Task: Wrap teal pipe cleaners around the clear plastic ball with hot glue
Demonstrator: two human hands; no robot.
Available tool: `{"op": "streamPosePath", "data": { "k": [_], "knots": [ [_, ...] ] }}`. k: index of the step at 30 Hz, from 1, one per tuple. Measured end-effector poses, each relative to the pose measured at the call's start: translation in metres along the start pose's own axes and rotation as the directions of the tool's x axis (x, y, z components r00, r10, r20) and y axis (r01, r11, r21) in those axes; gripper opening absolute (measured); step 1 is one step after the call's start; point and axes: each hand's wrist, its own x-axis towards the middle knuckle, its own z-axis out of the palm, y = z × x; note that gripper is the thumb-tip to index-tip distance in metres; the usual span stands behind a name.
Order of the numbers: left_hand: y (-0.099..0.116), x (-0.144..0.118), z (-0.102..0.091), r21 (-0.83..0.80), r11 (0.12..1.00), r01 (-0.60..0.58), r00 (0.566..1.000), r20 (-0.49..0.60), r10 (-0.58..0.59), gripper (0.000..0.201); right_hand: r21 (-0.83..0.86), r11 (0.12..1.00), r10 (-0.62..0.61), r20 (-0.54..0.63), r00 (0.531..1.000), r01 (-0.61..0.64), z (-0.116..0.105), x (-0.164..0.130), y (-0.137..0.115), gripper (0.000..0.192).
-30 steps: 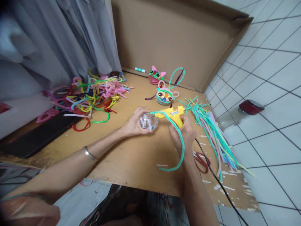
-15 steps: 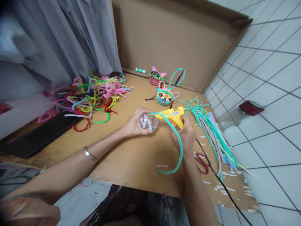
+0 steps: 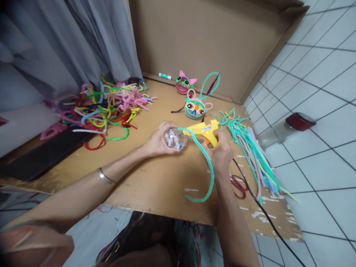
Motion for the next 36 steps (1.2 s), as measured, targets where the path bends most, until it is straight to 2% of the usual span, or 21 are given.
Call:
{"op": "streamPosePath", "data": {
  "k": [4,9,18,31,36],
  "knots": [
    [0.001,0.000,0.000,0.000,1.000,0.005,1.000,0.004,-0.005,0.075,0.009,1.000,0.015,-0.038,0.999,-0.015,0.005,-0.001,0.005,0.036],
    [0.003,0.000,0.000,-0.005,1.000,0.000,1.000,0.012,0.000,0.075,0.020,0.999,-0.025,-0.023,0.999,0.026,0.009,0.001,0.014,0.037],
    [0.001,0.000,0.002,-0.011,1.000,0.022,1.000,-0.010,-0.022,0.075,0.046,0.999,0.024,0.016,1.000,-0.024,0.000,0.001,0.003,0.036],
    [0.000,0.000,0.001,-0.022,1.000,-0.022,1.000,0.015,0.022,0.075,0.083,0.996,0.036,0.034,0.999,-0.038,0.001,0.001,0.003,0.036],
    [0.001,0.001,0.001,-0.026,1.000,0.000,1.000,0.020,0.001,0.075,0.127,0.990,0.058,0.043,0.997,-0.063,0.001,0.001,0.004,0.034]
  ]
}}
